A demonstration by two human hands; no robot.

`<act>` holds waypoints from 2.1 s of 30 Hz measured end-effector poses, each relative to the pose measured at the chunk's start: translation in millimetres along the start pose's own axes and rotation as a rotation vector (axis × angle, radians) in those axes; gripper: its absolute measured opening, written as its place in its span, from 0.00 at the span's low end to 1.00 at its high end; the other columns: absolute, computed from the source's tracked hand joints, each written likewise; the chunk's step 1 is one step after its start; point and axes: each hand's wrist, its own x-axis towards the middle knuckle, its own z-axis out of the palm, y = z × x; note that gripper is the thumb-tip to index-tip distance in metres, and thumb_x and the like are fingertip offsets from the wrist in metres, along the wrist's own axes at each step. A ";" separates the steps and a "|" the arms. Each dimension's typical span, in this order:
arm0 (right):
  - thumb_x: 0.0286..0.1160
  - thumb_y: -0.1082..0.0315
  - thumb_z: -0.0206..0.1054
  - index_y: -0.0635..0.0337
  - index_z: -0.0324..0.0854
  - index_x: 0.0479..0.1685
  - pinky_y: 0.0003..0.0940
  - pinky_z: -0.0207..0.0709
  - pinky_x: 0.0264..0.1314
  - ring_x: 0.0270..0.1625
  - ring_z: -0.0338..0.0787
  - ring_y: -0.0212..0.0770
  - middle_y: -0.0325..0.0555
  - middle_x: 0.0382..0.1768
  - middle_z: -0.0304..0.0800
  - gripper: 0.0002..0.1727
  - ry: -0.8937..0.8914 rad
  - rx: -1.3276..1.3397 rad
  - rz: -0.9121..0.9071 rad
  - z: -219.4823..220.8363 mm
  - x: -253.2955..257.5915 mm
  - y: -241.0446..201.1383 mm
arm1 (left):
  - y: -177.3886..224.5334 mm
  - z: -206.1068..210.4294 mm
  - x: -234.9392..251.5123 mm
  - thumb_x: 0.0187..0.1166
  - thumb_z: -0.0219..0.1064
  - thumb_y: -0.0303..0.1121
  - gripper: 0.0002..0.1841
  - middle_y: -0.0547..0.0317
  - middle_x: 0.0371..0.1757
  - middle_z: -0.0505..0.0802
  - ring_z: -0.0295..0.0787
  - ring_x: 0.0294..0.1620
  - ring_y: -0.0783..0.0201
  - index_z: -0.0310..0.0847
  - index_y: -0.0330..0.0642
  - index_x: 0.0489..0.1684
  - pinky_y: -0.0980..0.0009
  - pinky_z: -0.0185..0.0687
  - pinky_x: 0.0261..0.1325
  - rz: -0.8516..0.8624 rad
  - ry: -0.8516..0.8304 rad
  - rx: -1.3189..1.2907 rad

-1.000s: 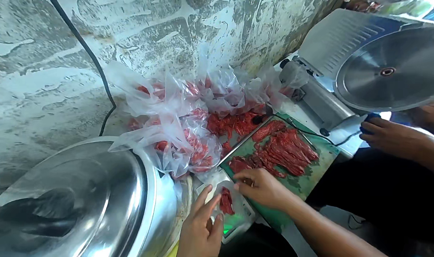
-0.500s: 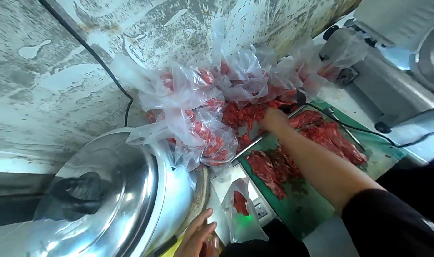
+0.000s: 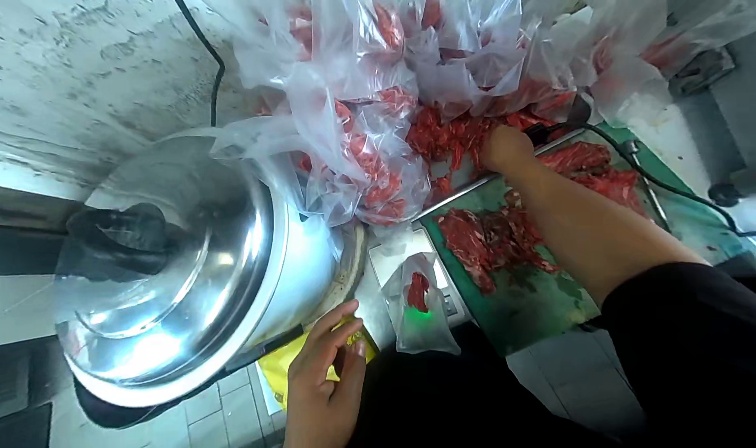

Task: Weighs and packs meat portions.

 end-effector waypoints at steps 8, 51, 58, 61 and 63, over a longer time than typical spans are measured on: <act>0.73 0.61 0.67 0.63 0.91 0.47 0.78 0.75 0.58 0.60 0.88 0.71 0.68 0.52 0.91 0.15 0.184 0.279 -0.047 -7.2 -13.1 12.5 | -2.8 6.2 7.2 0.77 0.65 0.26 0.12 0.52 0.70 0.89 0.85 0.31 0.75 0.91 0.39 0.53 0.80 0.82 0.28 0.067 -0.084 -0.022; 0.76 0.65 0.63 0.49 0.91 0.39 0.25 0.88 0.41 0.39 0.88 0.22 0.26 0.35 0.90 0.09 0.137 0.271 -1.030 -68.0 -324.1 -58.6 | -24.3 27.6 29.4 0.81 0.63 0.49 0.26 0.59 0.82 0.79 0.85 0.71 0.65 0.81 0.51 0.76 0.65 0.88 0.65 0.237 -0.337 0.105; 0.81 0.67 0.54 0.46 0.93 0.54 0.33 0.86 0.59 0.55 0.92 0.28 0.30 0.51 0.96 0.19 0.143 0.050 -1.017 -19.3 -329.2 -52.5 | -25.3 26.9 27.6 0.81 0.63 0.47 0.27 0.55 0.77 0.83 0.88 0.62 0.66 0.80 0.46 0.77 0.67 0.89 0.58 0.237 -0.307 0.134; 0.80 0.66 0.54 0.47 0.92 0.53 0.30 0.86 0.56 0.50 0.91 0.25 0.29 0.47 0.95 0.18 0.171 0.103 -0.964 -25.0 -329.5 -44.1 | -25.2 26.8 26.5 0.82 0.63 0.48 0.28 0.55 0.78 0.83 0.88 0.63 0.66 0.80 0.46 0.78 0.67 0.89 0.59 0.230 -0.307 0.140; 0.80 0.66 0.55 0.48 0.92 0.55 0.29 0.87 0.56 0.50 0.90 0.24 0.28 0.46 0.94 0.18 0.166 0.163 -0.924 -27.0 -329.3 -37.8 | -24.9 27.4 25.7 0.81 0.63 0.48 0.27 0.56 0.78 0.83 0.87 0.63 0.67 0.80 0.46 0.77 0.67 0.89 0.59 0.230 -0.305 0.130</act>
